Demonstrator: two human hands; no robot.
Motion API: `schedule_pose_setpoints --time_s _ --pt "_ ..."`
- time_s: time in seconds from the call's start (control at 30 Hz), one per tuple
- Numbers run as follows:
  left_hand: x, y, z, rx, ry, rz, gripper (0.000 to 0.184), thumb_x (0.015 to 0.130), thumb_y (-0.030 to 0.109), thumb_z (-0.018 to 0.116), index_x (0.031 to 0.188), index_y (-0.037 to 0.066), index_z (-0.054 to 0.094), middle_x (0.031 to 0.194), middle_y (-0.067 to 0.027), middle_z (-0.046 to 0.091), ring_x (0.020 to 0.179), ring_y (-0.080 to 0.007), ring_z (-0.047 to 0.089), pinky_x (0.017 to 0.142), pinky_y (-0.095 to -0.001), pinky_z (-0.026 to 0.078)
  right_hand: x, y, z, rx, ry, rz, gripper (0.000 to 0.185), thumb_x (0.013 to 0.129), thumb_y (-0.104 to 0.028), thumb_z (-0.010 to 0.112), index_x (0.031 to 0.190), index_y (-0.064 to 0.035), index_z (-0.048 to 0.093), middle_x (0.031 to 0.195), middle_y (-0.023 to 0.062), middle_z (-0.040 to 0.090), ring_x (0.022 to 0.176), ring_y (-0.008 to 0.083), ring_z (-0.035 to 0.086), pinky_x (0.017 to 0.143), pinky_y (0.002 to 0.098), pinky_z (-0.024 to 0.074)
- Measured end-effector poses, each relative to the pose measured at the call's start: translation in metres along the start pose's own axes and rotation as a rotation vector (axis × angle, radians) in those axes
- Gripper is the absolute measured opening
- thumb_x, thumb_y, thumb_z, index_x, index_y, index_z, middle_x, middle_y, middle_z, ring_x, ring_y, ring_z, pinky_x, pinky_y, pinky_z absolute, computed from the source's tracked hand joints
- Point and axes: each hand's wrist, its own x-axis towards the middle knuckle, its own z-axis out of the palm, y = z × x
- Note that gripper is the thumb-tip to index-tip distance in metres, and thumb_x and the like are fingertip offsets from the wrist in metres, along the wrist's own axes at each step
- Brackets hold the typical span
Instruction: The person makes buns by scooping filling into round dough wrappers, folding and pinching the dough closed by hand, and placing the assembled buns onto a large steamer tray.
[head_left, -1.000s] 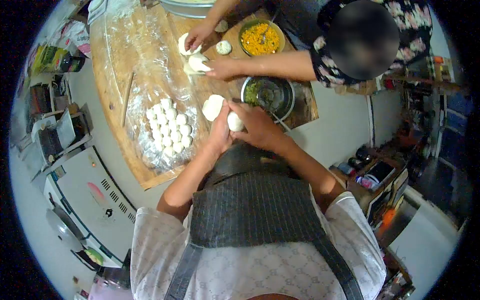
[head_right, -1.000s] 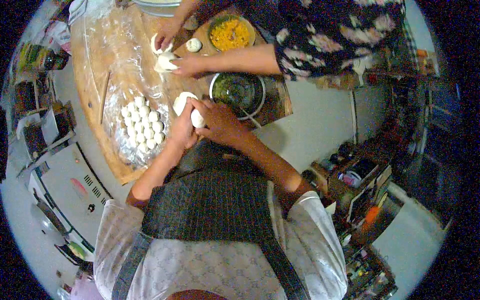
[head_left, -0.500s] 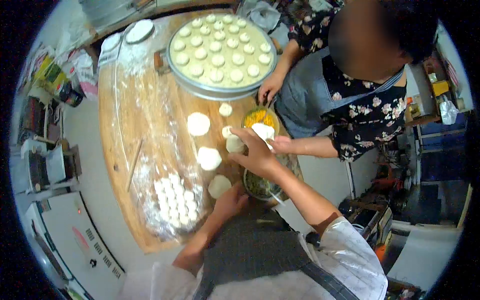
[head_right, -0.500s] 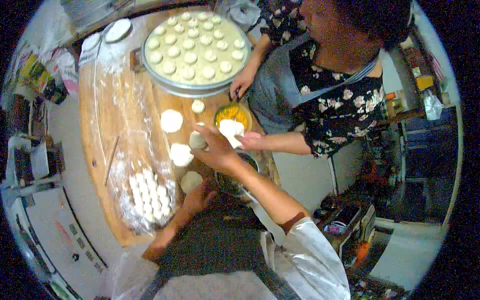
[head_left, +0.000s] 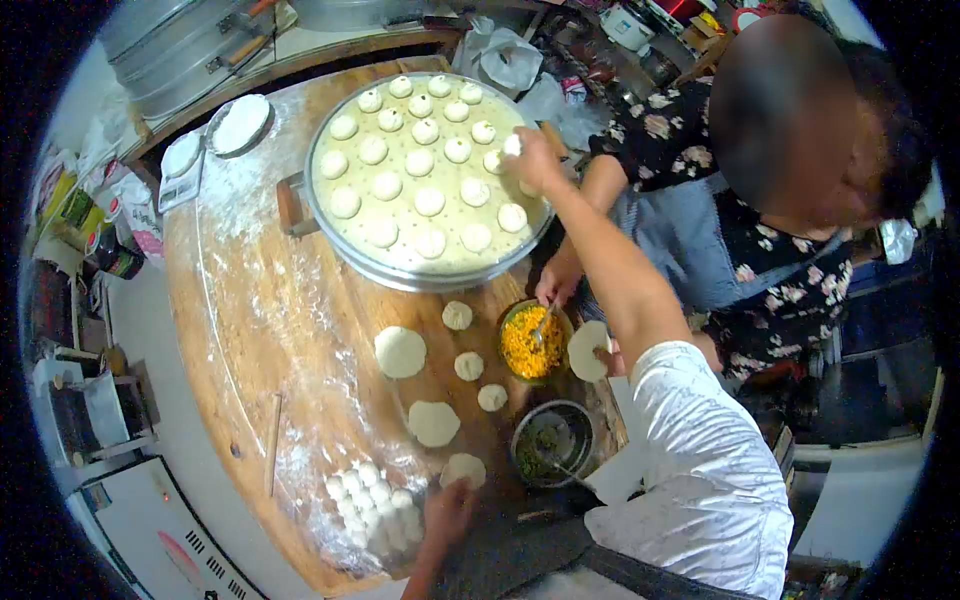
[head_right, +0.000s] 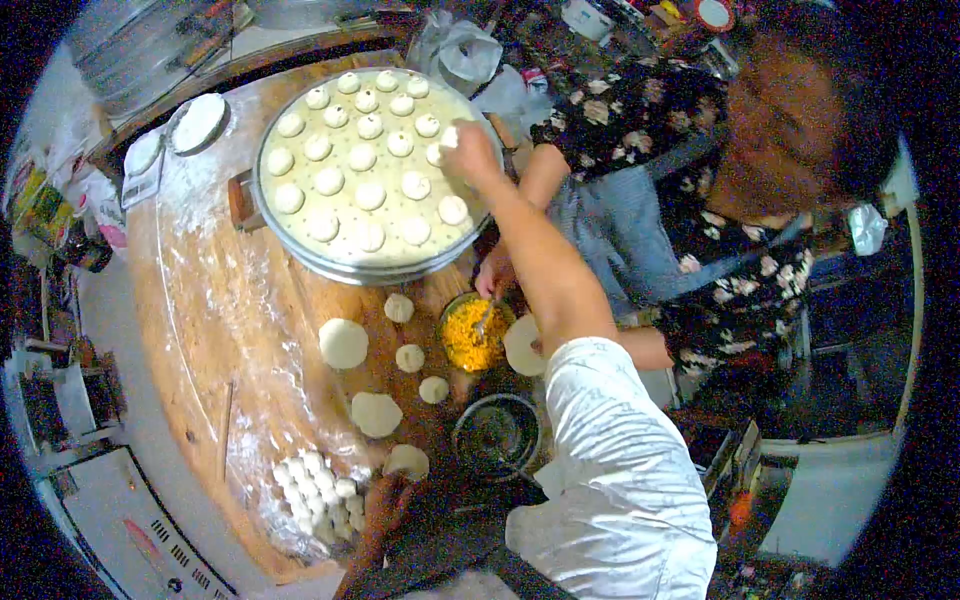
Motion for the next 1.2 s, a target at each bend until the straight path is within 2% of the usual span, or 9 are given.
schedule_pose_setpoints --time_s 0.4,0.47,0.57,0.77,0.87,0.93,0.97,1.03,1.2 --pt "0.005 -0.032 0.02 0.002 -0.065 -0.179 0.03 0.085 0.033 0.059 0.097 0.007 0.067 0.082 -0.0206 0.066 0.079 -0.0404 0.063 0.073 -0.0469 0.05 0.102 0.085 0.045 -0.181 -0.143 0.167 0.056 0.066 -0.028 0.079 0.112 -0.0007 0.06 0.102 0.0227 0.065 0.096 0.0353 0.064 0.082 0.0413 0.0513" --pt "0.001 -0.031 0.024 -0.115 0.153 -0.037 0.027 0.084 0.031 0.062 0.096 0.007 0.066 0.084 -0.0195 0.066 0.082 -0.0397 0.063 0.073 -0.0463 0.05 0.102 0.082 0.049 -0.181 -0.216 0.178 0.052 0.065 -0.028 0.08 0.105 0.0003 0.061 0.102 0.0245 0.063 0.098 0.039 0.062 0.083 0.0442 0.0512" --pt "0.006 -0.012 0.009 -0.068 0.059 -0.006 0.027 0.082 0.028 0.064 0.098 0.007 0.065 0.088 -0.0188 0.065 0.085 -0.0391 0.063 0.075 -0.0459 0.05 0.094 0.082 0.053 -0.342 -0.133 0.121 0.054 0.062 -0.029 0.08 0.104 0.0007 0.061 0.104 0.0236 0.062 0.1 0.0376 0.061 0.084 0.0452 0.0513" --pt "0.002 0.007 0.007 0.003 0.047 -0.116 0.025 0.082 0.027 0.065 0.096 0.006 0.064 0.089 -0.0181 0.066 0.083 -0.0377 0.063 0.075 -0.0445 0.05 0.057 0.012 0.014 -0.317 0.048 0.094 0.03 0.079 -0.018 0.06 0.102 0.0008 0.061 0.097 0.0226 0.063 0.093 0.0379 0.062 0.079 0.049 0.0506" --pt "0.004 0.034 0.002 -0.11 0.225 -0.056 0.025 0.084 0.027 0.064 0.095 0.004 0.063 0.088 -0.018 0.065 0.082 -0.0362 0.063 0.073 -0.0421 0.049 -0.028 -0.07 -0.02 -0.033 -0.067 -0.13 0.019 0.087 -0.017 0.05 0.093 -0.0025 0.06 0.086 0.0177 0.061 0.076 0.0351 0.061 0.071 0.0453 0.0501" --pt "0.002 0.032 0.004 -0.12 0.212 -0.016 0.025 0.085 0.026 0.063 0.094 0.003 0.063 0.089 -0.0183 0.065 0.081 -0.036 0.063 0.073 -0.0417 0.049 -0.118 -0.106 -0.048 0.138 -0.061 -0.616 0.017 0.087 -0.02 0.051 0.087 -0.0042 0.057 0.082 0.0155 0.058 0.074 0.0344 0.06 0.067 0.0455 0.0497" --pt "0.0 0.022 0.01 -0.134 0.199 0.011 0.024 0.087 0.026 0.062 0.094 0.003 0.063 0.089 -0.0185 0.064 0.08 -0.0359 0.062 0.072 -0.0413 0.048 -0.159 -0.137 -0.085 0.045 -0.499 -0.445 0.019 0.087 -0.022 0.054 0.09 -0.0027 0.057 0.081 0.0142 0.057 0.079 0.0314 0.06 0.066 0.0432 0.0478" --pt "-0.003 -0.019 0.035 -0.075 0.293 -0.076 0.024 0.089 0.025 0.058 0.091 0.001 0.063 0.087 -0.0191 0.063 0.08 -0.0352 0.062 0.072 -0.0414 0.048 -0.254 -0.143 -0.108 0.04 -0.567 -0.419 0.024 0.09 -0.026 0.054 0.088 -0.0019 0.057 0.083 0.0156 0.058 0.079 0.0342 0.06 0.065 0.0462 0.0463" --pt "-0.008 -0.047 0.052 -0.052 0.437 -0.079 0.029 0.092 0.026 0.054 0.092 -0.003 0.063 0.085 -0.0226 0.062 0.081 -0.037 0.06 0.073 -0.0411 0.047 -0.434 -0.102 -0.167 0.132 -0.796 0.219 0.027 0.093 -0.027 0.052 0.091 -0.0005 0.056 0.093 0.0195 0.058 0.088 0.0387 0.057 0.074 0.0499 0.0444"
